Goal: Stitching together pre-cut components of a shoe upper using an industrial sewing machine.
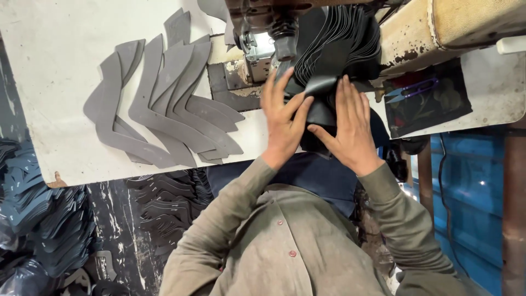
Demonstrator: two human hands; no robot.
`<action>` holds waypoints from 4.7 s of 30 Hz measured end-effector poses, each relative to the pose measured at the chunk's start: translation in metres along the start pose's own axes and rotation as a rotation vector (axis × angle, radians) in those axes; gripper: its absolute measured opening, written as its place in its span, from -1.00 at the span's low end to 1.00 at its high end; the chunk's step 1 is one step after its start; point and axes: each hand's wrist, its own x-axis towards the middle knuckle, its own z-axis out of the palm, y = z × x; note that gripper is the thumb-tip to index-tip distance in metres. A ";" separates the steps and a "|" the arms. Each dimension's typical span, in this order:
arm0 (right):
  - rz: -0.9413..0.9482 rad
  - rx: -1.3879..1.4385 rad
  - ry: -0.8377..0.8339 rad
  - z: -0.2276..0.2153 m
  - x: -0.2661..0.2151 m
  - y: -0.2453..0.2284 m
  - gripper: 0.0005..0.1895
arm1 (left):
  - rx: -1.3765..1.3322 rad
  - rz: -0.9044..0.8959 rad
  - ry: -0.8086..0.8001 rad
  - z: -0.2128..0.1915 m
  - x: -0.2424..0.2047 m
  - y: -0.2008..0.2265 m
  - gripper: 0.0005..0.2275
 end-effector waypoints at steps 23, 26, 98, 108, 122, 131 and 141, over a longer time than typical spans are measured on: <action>0.362 0.483 0.211 0.000 0.017 0.020 -0.83 | -0.055 -0.292 -0.069 -0.018 -0.019 -0.015 -0.41; 0.352 0.340 0.203 0.003 0.006 -0.007 -0.80 | -0.141 -0.426 -0.097 -0.017 -0.020 -0.019 -0.38; 0.395 0.822 -0.380 0.007 0.018 -0.085 -0.83 | 0.797 -0.390 0.032 -0.238 -0.002 -0.153 -0.58; 0.428 0.723 -0.273 0.024 0.010 -0.089 -0.80 | -0.504 -0.609 0.212 -0.265 -0.038 -0.079 -0.86; -0.182 0.658 -0.584 -0.025 0.056 -0.137 -0.83 | -0.762 -0.736 -0.063 -0.166 -0.031 -0.012 -0.76; 0.007 0.758 -0.840 -0.035 0.046 -0.112 -0.76 | -0.977 -0.518 -0.162 -0.142 0.010 -0.007 -0.63; 0.094 0.852 -0.838 -0.031 0.053 -0.107 -0.76 | -0.654 -0.503 -0.024 -0.111 0.013 -0.020 -0.74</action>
